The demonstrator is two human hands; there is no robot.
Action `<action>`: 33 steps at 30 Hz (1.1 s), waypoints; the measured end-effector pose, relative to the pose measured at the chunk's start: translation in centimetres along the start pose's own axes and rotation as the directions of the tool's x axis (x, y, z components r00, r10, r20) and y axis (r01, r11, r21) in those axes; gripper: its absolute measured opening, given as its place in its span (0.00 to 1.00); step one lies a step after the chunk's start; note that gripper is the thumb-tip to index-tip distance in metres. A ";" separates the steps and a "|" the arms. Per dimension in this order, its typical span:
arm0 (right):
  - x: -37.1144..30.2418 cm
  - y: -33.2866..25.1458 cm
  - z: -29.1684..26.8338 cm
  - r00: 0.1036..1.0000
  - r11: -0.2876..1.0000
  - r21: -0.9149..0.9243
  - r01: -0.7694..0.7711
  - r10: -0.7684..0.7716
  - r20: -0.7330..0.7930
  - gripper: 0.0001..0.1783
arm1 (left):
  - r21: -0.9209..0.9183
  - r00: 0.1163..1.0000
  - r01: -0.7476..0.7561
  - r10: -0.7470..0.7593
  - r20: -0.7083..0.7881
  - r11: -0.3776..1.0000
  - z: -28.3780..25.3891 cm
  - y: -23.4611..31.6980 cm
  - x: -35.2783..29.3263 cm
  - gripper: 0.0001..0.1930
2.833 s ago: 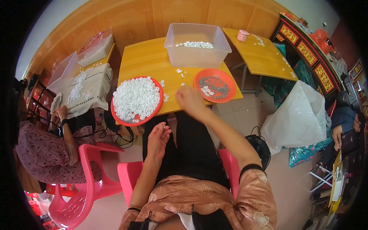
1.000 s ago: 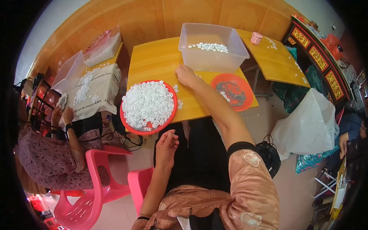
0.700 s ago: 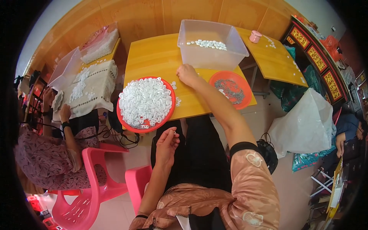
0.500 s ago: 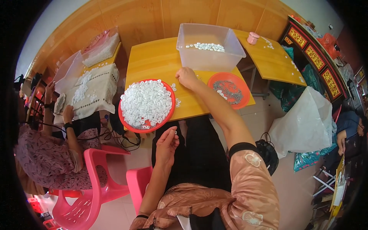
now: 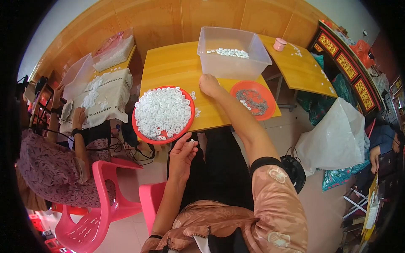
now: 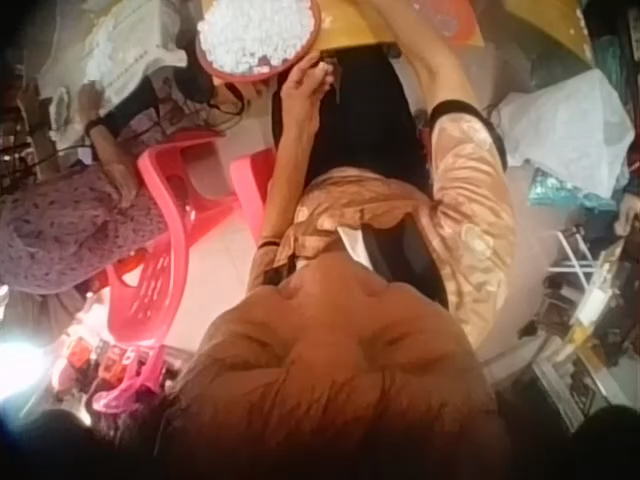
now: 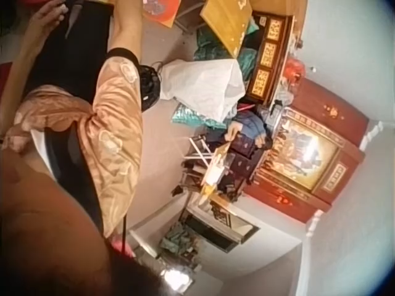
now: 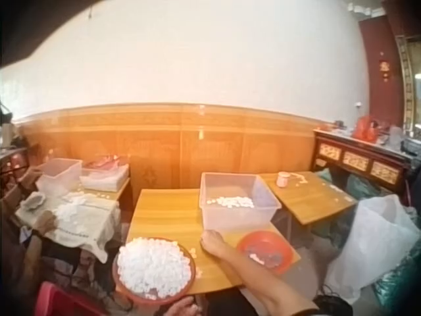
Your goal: Assembling small metal pins into white plastic rings at a workshop table.
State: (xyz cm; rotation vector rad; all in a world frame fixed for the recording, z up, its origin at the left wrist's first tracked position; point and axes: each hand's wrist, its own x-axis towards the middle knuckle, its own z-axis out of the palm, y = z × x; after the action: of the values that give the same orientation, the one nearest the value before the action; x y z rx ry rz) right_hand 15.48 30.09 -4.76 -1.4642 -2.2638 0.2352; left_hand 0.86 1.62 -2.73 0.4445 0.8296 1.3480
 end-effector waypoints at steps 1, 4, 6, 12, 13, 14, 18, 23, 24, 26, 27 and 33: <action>-0.1 -0.5 0.0 1.000 1.000 0.003 0.005 -0.005 0.002 0.06 | 0.023 1.000 0.021 -0.021 -0.007 1.000 0.0 0.2 -0.1 0.12; -0.3 -1.0 0.0 0.999 0.985 -0.169 0.045 -0.040 0.036 0.07 | 0.059 0.998 0.065 -0.066 0.012 0.996 0.0 0.2 -0.3 0.11; -0.3 -1.1 0.2 0.999 0.990 -0.139 -0.002 0.009 0.047 0.08 | 0.074 0.996 0.085 -0.087 0.033 0.994 0.1 0.1 -0.4 0.11; -2.9 -3.9 -2.4 0.994 0.951 0.309 0.015 0.020 -0.109 0.07 | 0.058 0.998 0.048 -0.050 0.028 0.997 -0.4 0.7 -0.3 0.10; -4.1 -5.0 -3.4 0.995 0.950 0.312 0.013 0.019 -0.098 0.07 | 0.048 1.000 0.022 -0.023 0.004 0.999 -0.2 1.3 -0.2 0.10; -5.5 -6.2 -4.2 0.990 0.902 0.431 0.008 0.053 -0.131 0.07 | 0.038 1.000 -0.005 0.005 -0.024 0.999 -0.2 1.9 -0.2 0.09; -13.5 -12.5 -7.0 0.985 0.648 0.761 -0.033 0.151 -0.086 0.05 | 0.031 0.996 -0.057 0.059 -0.065 0.998 -0.6 3.4 -0.3 0.10; -20.3 -16.2 -7.6 0.986 0.526 0.850 0.027 0.124 -0.108 0.05 | 0.043 0.990 -0.093 0.097 -0.101 0.995 -0.3 4.1 -1.2 0.11; -20.9 -16.5 -7.4 0.984 0.408 0.913 0.008 0.159 -0.080 0.07 | 0.065 0.991 -0.109 0.113 -0.076 0.992 0.1 4.3 -1.5 0.11; -22.0 -16.6 -7.3 0.984 0.286 0.958 0.010 0.169 -0.061 0.11 | 0.089 0.991 -0.119 0.123 -0.044 0.989 0.7 4.2 -2.0 0.11; -22.3 -16.5 -7.3 0.982 0.286 0.958 0.012 0.177 -0.065 0.11 | 0.112 0.990 -0.137 0.140 -0.024 0.984 0.9 4.1 -2.3 0.11; -22.9 -16.4 -8.3 0.976 0.355 0.933 0.065 0.172 -0.134 0.13 | 0.218 0.980 -0.201 0.196 0.045 0.955 2.1 3.8 -3.0 0.11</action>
State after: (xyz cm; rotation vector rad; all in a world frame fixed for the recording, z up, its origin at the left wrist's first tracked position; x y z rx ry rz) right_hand 13.61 1.73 2.58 -0.8126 -1.3653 1.1418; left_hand -0.18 -0.17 2.11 0.7332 0.9397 1.4368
